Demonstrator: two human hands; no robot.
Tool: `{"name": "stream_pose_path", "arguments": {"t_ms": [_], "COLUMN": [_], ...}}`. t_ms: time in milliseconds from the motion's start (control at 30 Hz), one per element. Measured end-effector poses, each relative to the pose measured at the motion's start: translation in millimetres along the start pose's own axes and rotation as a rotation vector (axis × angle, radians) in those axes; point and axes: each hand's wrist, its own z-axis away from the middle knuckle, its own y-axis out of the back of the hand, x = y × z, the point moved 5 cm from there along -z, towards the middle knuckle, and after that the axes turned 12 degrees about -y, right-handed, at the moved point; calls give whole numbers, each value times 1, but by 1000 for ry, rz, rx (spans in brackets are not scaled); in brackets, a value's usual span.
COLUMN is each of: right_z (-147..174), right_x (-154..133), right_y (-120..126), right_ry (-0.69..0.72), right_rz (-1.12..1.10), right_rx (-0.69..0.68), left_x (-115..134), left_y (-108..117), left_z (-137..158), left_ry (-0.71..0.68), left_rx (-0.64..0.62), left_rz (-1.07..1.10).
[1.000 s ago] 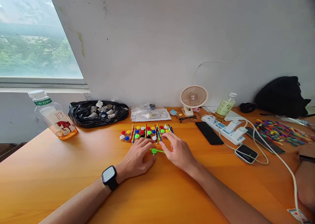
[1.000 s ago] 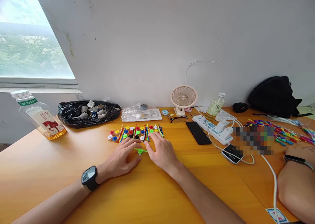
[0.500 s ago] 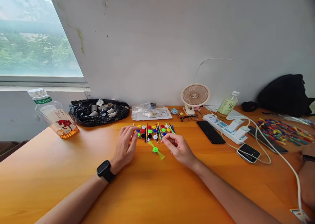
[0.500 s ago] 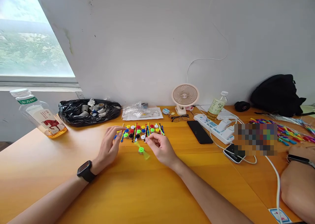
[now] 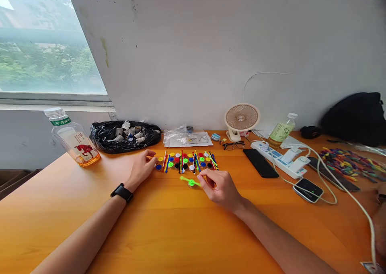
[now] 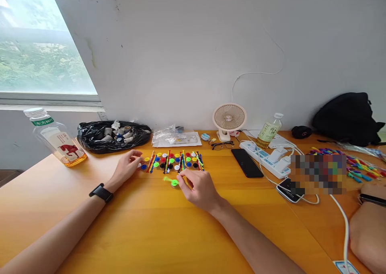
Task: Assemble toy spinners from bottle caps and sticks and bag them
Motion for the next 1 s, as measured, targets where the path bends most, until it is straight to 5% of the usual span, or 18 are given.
{"name": "stream_pose_path", "arguments": {"t_ms": [400, 600, 833, 1000], "right_z": [0, -1, -4, -5], "right_x": [1, 3, 10, 9], "right_y": [-3, -6, 0, 1], "right_ry": [27, 24, -53, -67], "right_rz": [64, 76, 90, 90], "right_rx": [-36, -51, 74, 77], "left_x": [-1, 50, 102, 104], "left_y": [-3, 12, -12, -21], "left_z": [1, 9, 34, 43], "left_ry": [-64, -255, -528, -533], "left_rx": [25, 150, -435, -610], "left_rz": [-64, -115, 41, 8]}}
